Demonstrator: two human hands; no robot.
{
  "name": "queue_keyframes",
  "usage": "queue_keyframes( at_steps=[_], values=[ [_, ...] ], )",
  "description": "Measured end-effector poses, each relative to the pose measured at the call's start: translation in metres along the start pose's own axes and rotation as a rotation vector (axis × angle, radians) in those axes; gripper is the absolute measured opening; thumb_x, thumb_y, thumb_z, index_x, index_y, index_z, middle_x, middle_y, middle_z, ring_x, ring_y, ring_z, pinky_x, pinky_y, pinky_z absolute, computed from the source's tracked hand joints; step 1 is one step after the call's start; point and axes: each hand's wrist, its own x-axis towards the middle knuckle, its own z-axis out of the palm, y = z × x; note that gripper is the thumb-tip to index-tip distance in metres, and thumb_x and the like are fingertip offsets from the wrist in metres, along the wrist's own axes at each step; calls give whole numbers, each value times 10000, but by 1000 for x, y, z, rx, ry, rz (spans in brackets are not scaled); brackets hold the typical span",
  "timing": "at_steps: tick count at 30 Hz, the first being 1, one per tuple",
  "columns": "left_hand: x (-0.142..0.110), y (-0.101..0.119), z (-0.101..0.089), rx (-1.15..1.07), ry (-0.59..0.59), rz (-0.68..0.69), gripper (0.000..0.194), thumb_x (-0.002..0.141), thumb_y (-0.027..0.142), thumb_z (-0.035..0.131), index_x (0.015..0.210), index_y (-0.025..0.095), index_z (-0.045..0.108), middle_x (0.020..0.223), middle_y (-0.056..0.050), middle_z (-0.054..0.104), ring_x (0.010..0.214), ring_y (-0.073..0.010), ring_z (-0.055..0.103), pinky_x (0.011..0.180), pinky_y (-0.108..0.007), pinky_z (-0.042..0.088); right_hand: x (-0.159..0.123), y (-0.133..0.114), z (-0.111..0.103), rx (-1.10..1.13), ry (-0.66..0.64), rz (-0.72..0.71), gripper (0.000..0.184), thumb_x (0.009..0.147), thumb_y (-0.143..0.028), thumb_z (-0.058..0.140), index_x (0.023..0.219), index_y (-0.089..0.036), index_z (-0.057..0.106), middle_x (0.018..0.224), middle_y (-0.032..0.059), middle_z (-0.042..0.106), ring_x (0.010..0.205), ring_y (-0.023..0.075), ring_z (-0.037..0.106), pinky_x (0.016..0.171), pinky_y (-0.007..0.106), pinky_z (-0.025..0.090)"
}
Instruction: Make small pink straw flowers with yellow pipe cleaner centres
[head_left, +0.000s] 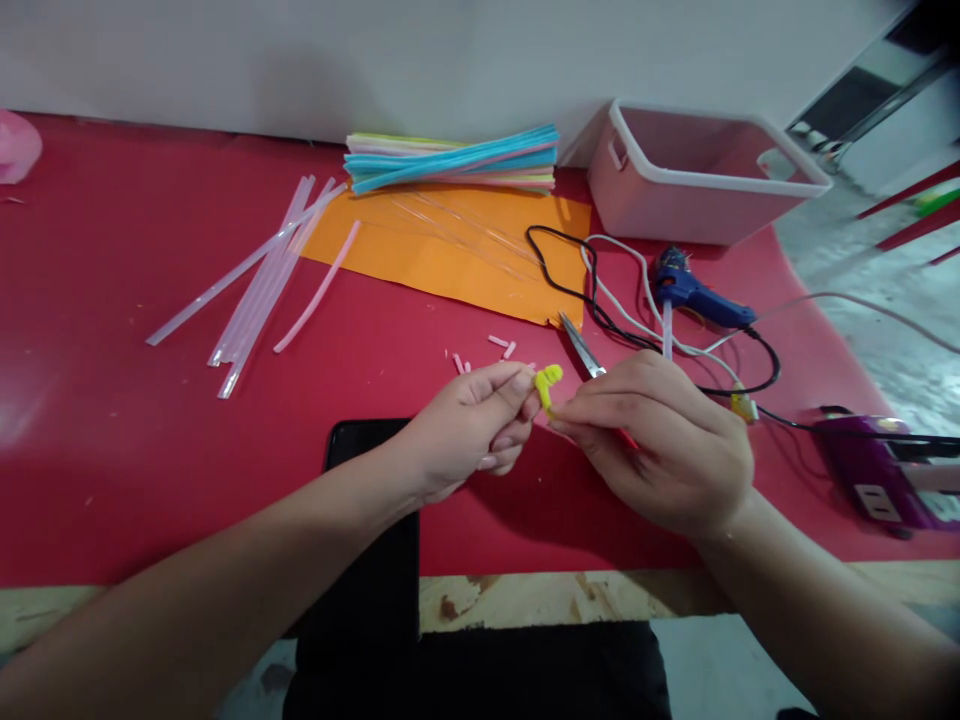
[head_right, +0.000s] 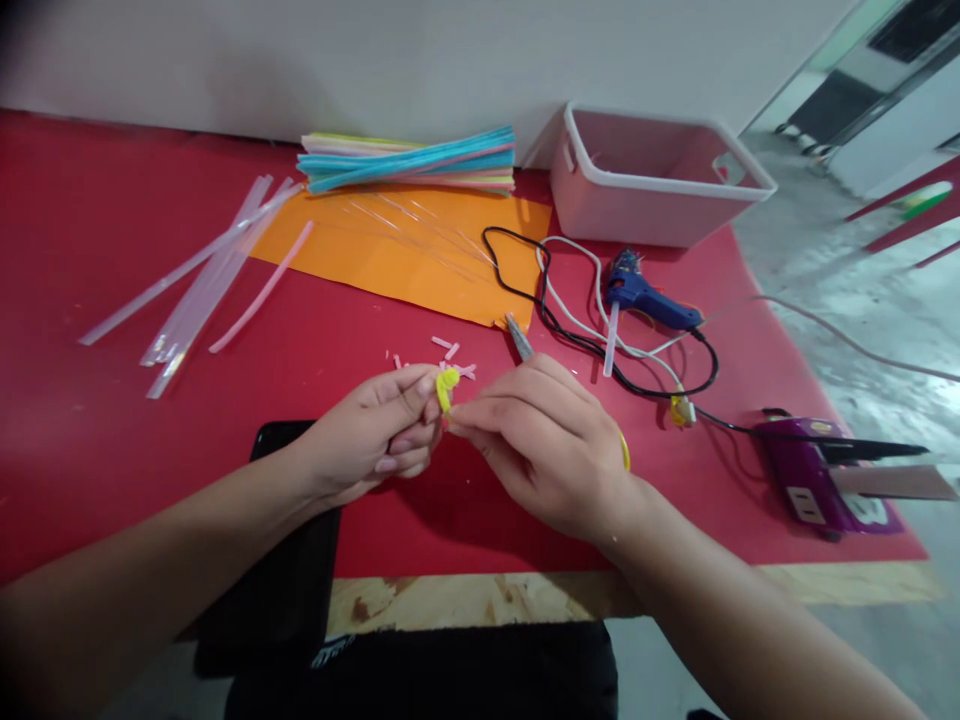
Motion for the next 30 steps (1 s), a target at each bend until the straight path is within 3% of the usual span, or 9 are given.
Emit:
queue_keyframes(
  at_steps=[5, 10, 14, 17, 20, 23, 30],
  values=[
    [-3, 4, -1, 0, -118, 68, 322, 988, 290, 379, 689, 182, 434, 453, 103, 294, 351, -33, 198, 378, -128, 219, 1, 11, -2, 79, -8, 65, 162, 841, -77, 607, 921, -192, 687, 809, 58, 688, 741, 166, 635, 675, 321, 532],
    [-8, 6, 0, 350, -202, -22, 295, 958, 312, 436, 699, 175, 470, 512, 81, 349, 424, -53, 267, 419, -167, 217, -1, 26, -2, 132, -95, 177, 112, 864, -152, 631, 923, -208, 709, 837, 52, 690, 785, 160, 650, 691, 300, 541],
    [-9, 4, 2, 663, -112, -70, 242, 934, 300, 457, 742, 172, 529, 580, 59, 401, 514, -80, 345, 493, -188, 289, 0, 27, -3, 55, -100, 198, 46, 833, -184, 691, 856, -218, 714, 781, 27, 697, 753, 154, 651, 689, 292, 541],
    [-9, 1, 2, 758, -49, -77, 198, 920, 265, 448, 790, 168, 561, 652, 31, 486, 597, -101, 433, 570, -201, 360, 1, 25, -3, 15, -77, 138, 52, 824, -169, 696, 839, -217, 708, 771, 28, 705, 744, 163, 653, 687, 303, 542],
    [-7, -2, 2, 770, -31, -72, 167, 904, 214, 430, 786, 171, 541, 726, 8, 547, 648, -110, 486, 614, -214, 390, 1, 20, -3, -18, -33, 61, 82, 825, -129, 680, 842, -207, 700, 774, 39, 704, 734, 165, 648, 671, 301, 542],
    [-5, -2, 2, 716, 6, -68, 168, 895, 208, 432, 743, 186, 501, 655, 31, 504, 559, -95, 434, 535, -199, 343, 0, 16, -3, -17, -3, 24, 110, 817, -95, 676, 856, -197, 689, 771, 51, 694, 725, 169, 638, 656, 305, 537],
    [-2, 3, 2, 305, 68, -103, 223, 944, 249, 415, 733, 191, 457, 535, 85, 316, 421, -54, 229, 402, -145, 188, 1, 10, -3, 65, 26, 11, 159, 806, -73, 676, 895, -203, 689, 776, 38, 682, 698, 149, 626, 631, 302, 533]
  ],
)
